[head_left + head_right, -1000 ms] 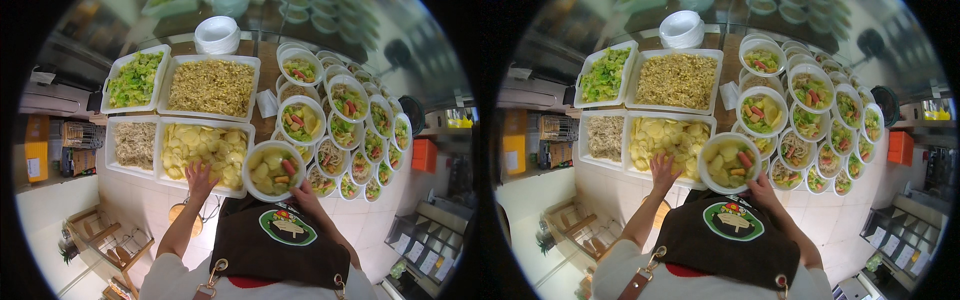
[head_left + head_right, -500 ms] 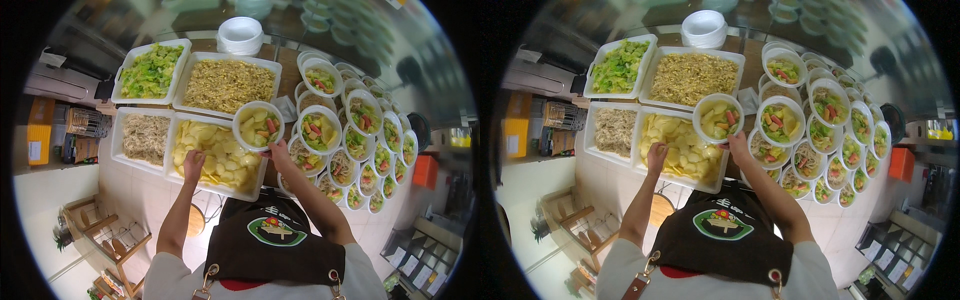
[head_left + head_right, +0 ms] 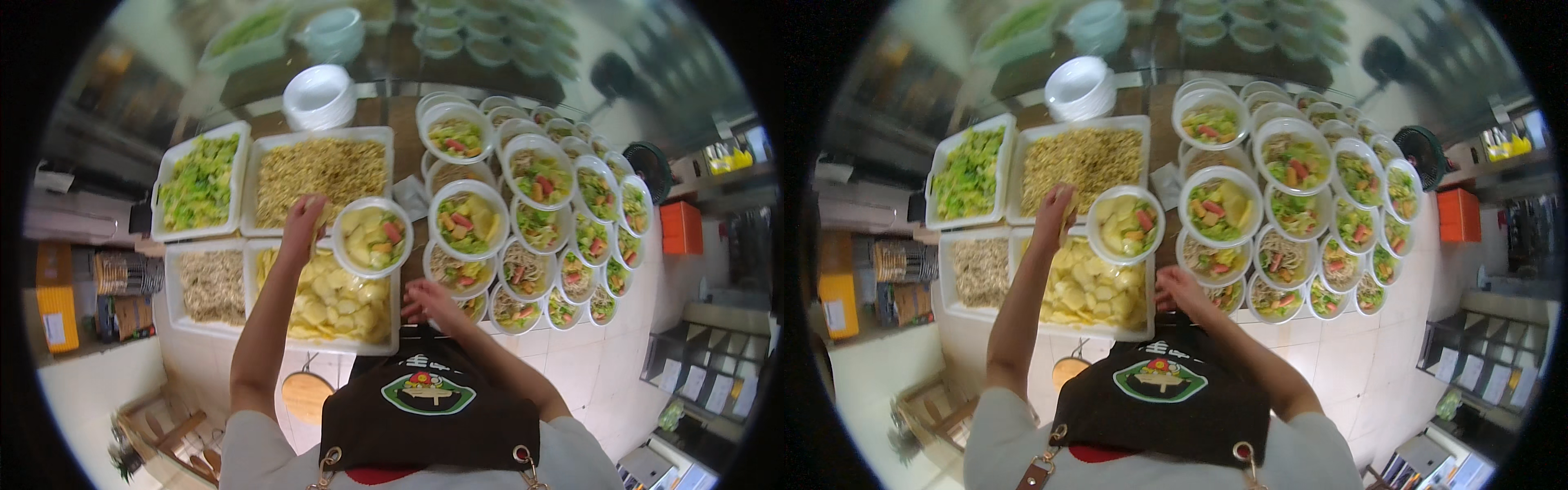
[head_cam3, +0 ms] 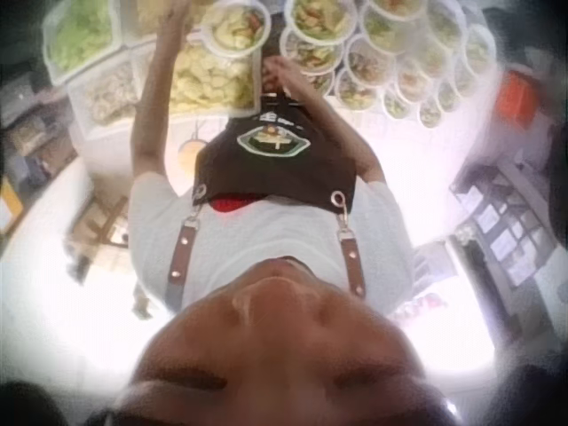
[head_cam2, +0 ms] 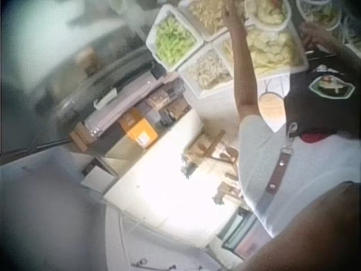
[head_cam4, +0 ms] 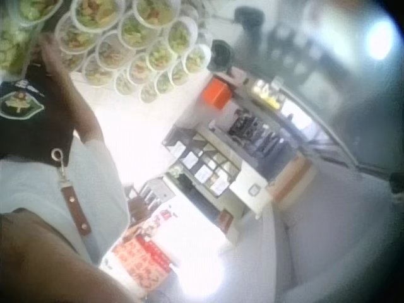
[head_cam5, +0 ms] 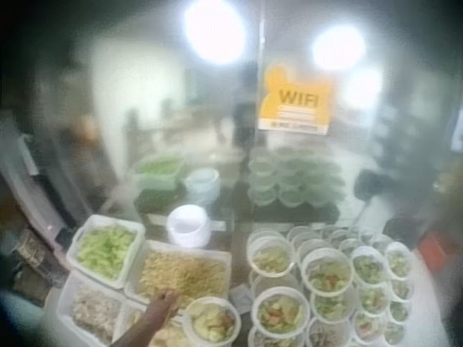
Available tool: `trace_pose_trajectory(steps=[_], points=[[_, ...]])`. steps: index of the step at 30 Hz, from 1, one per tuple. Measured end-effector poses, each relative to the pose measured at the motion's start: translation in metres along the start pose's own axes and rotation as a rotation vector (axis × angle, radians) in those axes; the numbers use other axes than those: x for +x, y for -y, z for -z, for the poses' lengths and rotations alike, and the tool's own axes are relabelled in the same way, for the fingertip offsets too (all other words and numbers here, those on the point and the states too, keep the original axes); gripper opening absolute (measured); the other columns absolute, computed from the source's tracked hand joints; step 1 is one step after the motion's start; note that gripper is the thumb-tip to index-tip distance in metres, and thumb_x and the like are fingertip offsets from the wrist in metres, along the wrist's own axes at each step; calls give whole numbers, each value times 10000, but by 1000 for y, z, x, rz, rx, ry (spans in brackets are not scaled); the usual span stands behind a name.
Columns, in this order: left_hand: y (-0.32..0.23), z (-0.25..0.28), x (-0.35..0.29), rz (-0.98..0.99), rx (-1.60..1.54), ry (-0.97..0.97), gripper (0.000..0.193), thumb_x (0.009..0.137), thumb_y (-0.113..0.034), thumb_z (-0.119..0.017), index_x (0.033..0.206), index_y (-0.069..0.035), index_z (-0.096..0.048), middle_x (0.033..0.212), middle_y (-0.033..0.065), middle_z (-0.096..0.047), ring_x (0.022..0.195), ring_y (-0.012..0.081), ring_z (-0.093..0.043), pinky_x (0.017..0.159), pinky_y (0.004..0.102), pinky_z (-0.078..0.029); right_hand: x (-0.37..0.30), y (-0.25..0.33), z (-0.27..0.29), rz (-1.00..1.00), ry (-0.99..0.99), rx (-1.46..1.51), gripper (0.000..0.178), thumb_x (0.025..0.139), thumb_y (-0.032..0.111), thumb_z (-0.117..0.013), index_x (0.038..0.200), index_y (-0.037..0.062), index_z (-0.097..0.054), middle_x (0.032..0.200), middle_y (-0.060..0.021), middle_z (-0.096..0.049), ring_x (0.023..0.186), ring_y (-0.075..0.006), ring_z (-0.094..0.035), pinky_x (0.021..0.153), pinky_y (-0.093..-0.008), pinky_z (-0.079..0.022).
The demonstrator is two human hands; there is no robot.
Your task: The person assembles multiple individual food bowls by hand, adding sliced potatoes and other pre-portioned ingredients from large trays into small white bowls. The person works continuously, filling each bowl and placing it in a growing stack on the counter.
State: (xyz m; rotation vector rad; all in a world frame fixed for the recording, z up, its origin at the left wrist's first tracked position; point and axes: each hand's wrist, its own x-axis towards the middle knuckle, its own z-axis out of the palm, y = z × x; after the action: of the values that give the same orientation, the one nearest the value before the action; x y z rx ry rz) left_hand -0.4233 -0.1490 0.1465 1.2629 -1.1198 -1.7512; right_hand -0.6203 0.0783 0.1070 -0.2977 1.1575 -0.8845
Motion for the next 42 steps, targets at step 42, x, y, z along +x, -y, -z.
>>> trace_pose_trajectory(steps=[42], points=[[121,101,-59,-281,1645,-229,592,725,-263,-701,1257,-203,-449,1076,99,-492,956,297,-508,720,415,-496,-79,-28,68,-68,-37,-193,217,906,172,-514,1081,44,-529,926,-69,-598,766,-140,-608,650,-249,-501]])
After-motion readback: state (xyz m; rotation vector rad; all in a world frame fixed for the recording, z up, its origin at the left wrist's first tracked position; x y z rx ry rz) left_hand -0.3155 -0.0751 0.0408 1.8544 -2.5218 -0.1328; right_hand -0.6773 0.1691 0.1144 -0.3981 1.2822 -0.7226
